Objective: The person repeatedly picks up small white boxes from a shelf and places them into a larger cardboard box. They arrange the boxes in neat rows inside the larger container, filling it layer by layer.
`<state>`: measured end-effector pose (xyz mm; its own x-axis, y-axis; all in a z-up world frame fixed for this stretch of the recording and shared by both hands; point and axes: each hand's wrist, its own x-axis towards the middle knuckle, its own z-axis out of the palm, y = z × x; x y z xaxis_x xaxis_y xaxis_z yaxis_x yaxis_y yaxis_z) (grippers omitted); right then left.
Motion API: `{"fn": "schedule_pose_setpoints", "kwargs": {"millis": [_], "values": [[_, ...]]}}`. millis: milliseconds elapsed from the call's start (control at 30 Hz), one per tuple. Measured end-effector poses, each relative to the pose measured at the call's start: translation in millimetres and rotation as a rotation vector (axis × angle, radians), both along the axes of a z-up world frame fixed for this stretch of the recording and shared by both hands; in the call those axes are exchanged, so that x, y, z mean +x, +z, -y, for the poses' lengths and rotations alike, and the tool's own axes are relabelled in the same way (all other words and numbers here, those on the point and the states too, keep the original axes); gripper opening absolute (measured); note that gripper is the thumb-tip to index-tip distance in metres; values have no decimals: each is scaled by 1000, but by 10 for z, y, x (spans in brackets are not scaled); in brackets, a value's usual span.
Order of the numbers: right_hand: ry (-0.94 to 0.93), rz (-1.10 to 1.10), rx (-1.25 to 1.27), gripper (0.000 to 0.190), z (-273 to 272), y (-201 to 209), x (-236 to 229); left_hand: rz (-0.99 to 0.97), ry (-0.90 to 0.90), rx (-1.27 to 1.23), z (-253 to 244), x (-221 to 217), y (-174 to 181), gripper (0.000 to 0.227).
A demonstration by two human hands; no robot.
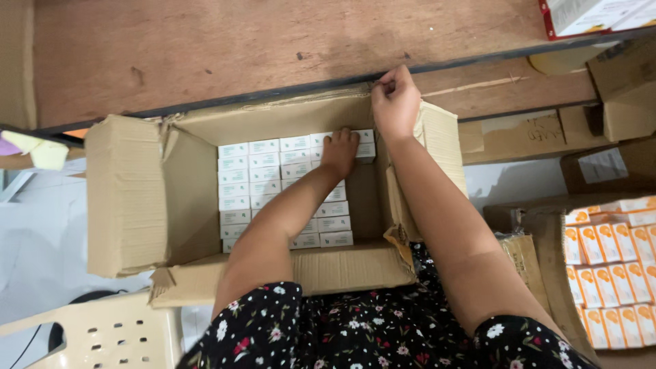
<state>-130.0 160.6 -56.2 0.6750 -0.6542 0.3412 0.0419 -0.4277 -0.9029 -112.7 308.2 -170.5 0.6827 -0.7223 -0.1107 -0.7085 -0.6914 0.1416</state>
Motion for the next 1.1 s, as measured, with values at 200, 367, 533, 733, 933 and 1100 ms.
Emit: {"fn": "schedule_pose_setpoints", "kwargs": {"millis": [200,367,533,733,933,1100], "values": [[11,38,-86,8,76,-50,31,-294,-58,178,-162,167,845,48],[82,81,-42,10,66,-75,7,-272,-56,-297,-1223,393,1529,45],[137,95,-216,10,12,168,10,5,249,-835,-1533,133,1612,25],[108,-69,-492,12,245,425,109,-5,409,-615,-1624,322,1519,22],[-84,-247,-1132,74,1059,963,686,68,452,-700,-1754,400,1552,21],[2,-491,-1327,96,1295,988,1119,114,373,-733,-1778,484,1617,27]]}}
